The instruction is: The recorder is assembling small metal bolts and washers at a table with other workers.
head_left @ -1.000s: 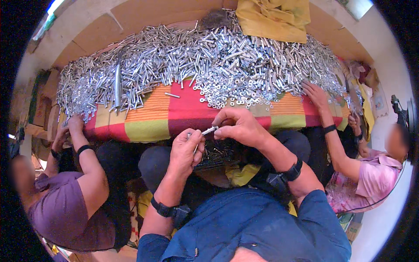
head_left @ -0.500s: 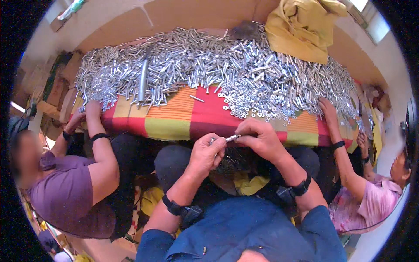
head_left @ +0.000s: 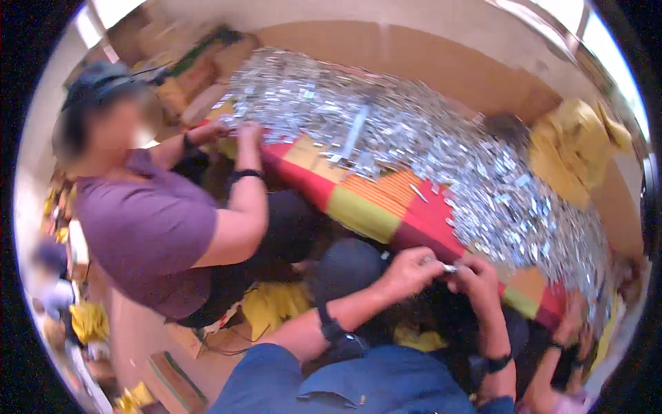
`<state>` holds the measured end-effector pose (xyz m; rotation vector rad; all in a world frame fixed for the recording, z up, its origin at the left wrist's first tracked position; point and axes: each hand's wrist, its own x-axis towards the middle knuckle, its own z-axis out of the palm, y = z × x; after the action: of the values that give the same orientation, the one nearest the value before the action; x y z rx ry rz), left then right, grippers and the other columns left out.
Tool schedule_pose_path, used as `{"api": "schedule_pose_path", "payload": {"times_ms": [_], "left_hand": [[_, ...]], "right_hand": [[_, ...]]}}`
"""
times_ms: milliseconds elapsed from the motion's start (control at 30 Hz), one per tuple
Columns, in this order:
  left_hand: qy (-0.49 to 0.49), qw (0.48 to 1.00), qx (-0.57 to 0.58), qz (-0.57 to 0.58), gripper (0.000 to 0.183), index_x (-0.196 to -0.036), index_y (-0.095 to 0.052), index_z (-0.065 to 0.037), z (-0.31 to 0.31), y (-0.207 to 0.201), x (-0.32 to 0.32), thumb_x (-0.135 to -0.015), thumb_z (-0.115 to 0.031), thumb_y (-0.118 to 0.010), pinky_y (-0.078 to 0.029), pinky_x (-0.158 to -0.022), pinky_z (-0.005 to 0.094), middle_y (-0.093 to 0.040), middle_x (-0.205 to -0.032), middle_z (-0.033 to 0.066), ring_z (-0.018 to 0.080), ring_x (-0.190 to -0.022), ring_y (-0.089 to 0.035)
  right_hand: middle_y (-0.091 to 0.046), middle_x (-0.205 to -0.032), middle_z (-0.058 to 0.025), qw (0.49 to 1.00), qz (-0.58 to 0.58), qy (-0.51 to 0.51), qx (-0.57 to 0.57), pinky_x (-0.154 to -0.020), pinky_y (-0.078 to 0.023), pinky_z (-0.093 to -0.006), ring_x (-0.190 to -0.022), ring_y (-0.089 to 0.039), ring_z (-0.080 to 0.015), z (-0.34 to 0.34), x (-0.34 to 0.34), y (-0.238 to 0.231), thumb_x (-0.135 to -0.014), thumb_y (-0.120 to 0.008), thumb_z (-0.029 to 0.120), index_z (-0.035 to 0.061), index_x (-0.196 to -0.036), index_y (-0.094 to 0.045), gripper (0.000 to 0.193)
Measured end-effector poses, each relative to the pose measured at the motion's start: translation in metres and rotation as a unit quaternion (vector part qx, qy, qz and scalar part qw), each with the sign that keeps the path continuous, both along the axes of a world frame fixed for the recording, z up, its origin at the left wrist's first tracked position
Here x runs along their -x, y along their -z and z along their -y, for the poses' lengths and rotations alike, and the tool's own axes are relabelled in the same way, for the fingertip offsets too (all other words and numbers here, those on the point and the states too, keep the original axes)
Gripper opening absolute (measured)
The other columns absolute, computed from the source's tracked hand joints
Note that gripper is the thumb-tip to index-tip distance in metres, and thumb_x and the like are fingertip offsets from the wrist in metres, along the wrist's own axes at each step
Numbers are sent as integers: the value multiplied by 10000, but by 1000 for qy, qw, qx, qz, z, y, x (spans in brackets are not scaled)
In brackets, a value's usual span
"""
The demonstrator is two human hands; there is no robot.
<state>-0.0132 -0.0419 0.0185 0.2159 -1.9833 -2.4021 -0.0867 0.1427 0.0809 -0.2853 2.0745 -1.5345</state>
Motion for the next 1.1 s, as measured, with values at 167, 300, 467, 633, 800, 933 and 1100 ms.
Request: {"api": "schedule_pose_path", "payload": {"times_ms": [167, 300, 467, 633, 800, 933, 1100], "left_hand": [[32, 999, -9, -14, 312, -768, -590, -64, -7, -1, 4, -933, -321, -653, -411, -526, 303, -533, -652, -22, 87, -598, -498], [23, 999, -24, -1, 322, -749, -558, -67, -5, 3, 0, -928, -314, -661, -410, -512, 309, -526, -629, -7, 94, -580, -500], [16, 999, -38, 5, 338, -757, -540, -84, -5, 18, 4, -940, -339, -664, -373, -419, 300, -521, -603, -2, 104, -488, -478], [8, 999, -48, 11, 332, -761, -541, -97, -1, 22, 6, -948, -349, -649, -362, -406, 288, -519, -600, -5, 104, -477, -479], [33, 996, -68, 48, 332, -771, -550, -103, 9, 17, -1, -943, -369, -648, -353, -405, 279, -538, -611, -7, 98, -476, -484], [20, 997, -50, 52, 344, -782, -564, -104, 7, 18, -4, -944, -394, -654, -341, -400, 272, -543, -616, -10, 92, -472, -475], [13, 997, -4, 73, 298, -812, -592, -117, 4, 16, -7, -977, -363, -629, -333, -398, 264, -548, -637, -19, 79, -460, -451]], "right_hand": [[-604, -655, -23, 997, -55, 53, -2, -475, -388, -254, -526, -560, -109, -16, -4, 27, -954, -604, 279, 32, -830, -639, 279], [-569, -636, -5, 998, -51, 28, -5, -458, -377, -252, -500, -532, -98, 2, -7, 18, -968, -595, 280, 45, -841, -629, 269], [-615, -721, -57, 997, -62, 36, 20, -457, -425, -289, -489, -541, -123, -2, 1, 32, -946, -604, 201, 21, -916, -622, 183], [-624, -731, -70, 998, -36, 42, 41, -490, -458, -279, -534, -575, -137, 1, 1, 30, -872, -670, 153, 17, -942, -612, 164], [-590, -666, -76, 998, -50, 20, 43, -485, -493, -268, -516, -563, -137, 5, -8, 17, -871, -643, 87, 3, -932, -599, 112], [-595, -670, -65, 999, -38, 6, 28, -483, -490, -288, -515, -576, -146, 8, -7, 17, -904, -629, 150, 7, -900, -619, 143], [-589, -662, -55, 999, 11, -2, 33, -468, -472, -297, -511, -587, -155, 1, 7, 42, -965, -613, 292, 21, -842, -627, 299]]}}
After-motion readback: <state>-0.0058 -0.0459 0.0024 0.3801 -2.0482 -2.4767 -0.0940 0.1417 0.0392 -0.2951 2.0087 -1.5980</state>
